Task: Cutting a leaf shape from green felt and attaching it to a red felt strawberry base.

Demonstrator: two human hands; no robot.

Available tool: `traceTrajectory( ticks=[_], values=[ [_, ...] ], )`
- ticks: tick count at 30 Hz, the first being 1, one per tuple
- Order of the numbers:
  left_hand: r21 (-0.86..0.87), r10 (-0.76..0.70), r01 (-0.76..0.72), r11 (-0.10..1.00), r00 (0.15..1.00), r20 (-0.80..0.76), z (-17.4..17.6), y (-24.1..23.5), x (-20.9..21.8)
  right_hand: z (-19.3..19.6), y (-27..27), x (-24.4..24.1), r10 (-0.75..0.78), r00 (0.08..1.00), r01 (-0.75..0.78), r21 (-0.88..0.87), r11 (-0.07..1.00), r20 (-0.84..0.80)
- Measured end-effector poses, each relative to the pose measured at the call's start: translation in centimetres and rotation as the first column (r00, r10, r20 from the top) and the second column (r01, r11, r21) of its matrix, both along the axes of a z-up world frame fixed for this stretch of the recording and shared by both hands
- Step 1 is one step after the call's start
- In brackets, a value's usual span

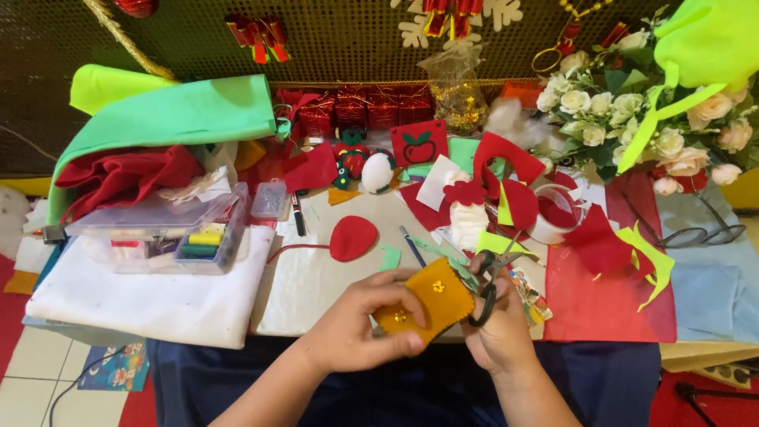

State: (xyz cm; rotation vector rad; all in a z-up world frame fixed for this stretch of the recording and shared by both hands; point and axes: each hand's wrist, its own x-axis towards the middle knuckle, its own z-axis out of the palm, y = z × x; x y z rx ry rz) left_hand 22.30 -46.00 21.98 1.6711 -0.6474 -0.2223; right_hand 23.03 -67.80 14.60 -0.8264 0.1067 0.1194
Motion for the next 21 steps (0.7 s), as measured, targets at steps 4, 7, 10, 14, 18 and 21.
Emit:
traceTrajectory(
  ticks=[4,7,10,14,18,21],
  values=[
    [0.080,0.184,-0.174,0.982,0.971,-0.151,-1.1,-0.9,0.2,-0.3,0.1,0.3,-0.013,1.000,0.010,0.106,0.994,0.028],
    [0.162,0.221,-0.197,0.967,0.964,-0.145,-1.0,-0.9,0.5,-0.9,-0.9,0.3,0.044,0.999,-0.042,0.132,0.990,-0.009],
    [0.158,0.197,-0.190,0.969,0.980,-0.028,-0.4,-0.8,0.9,-0.5,-0.4,0.6,-0.067,0.997,0.071,-0.221,0.973,0.023],
    [0.253,0.107,-0.073,0.965,0.986,-0.126,-1.1,0.5,3.2,-1.6,-0.1,0.8,-0.106,0.994,0.101,-0.166,0.981,-0.019],
    [0.494,-0.114,0.091,0.864,0.993,0.016,1.5,2.0,8.1,-3.2,-0.9,1.6,-0.107,0.994,0.108,-0.159,0.981,0.011],
    [0.610,-0.097,0.003,0.792,0.988,0.122,3.1,3.4,13.4,-3.9,-1.7,2.1,-0.055,0.996,0.062,-0.094,0.994,0.077]
  ],
)
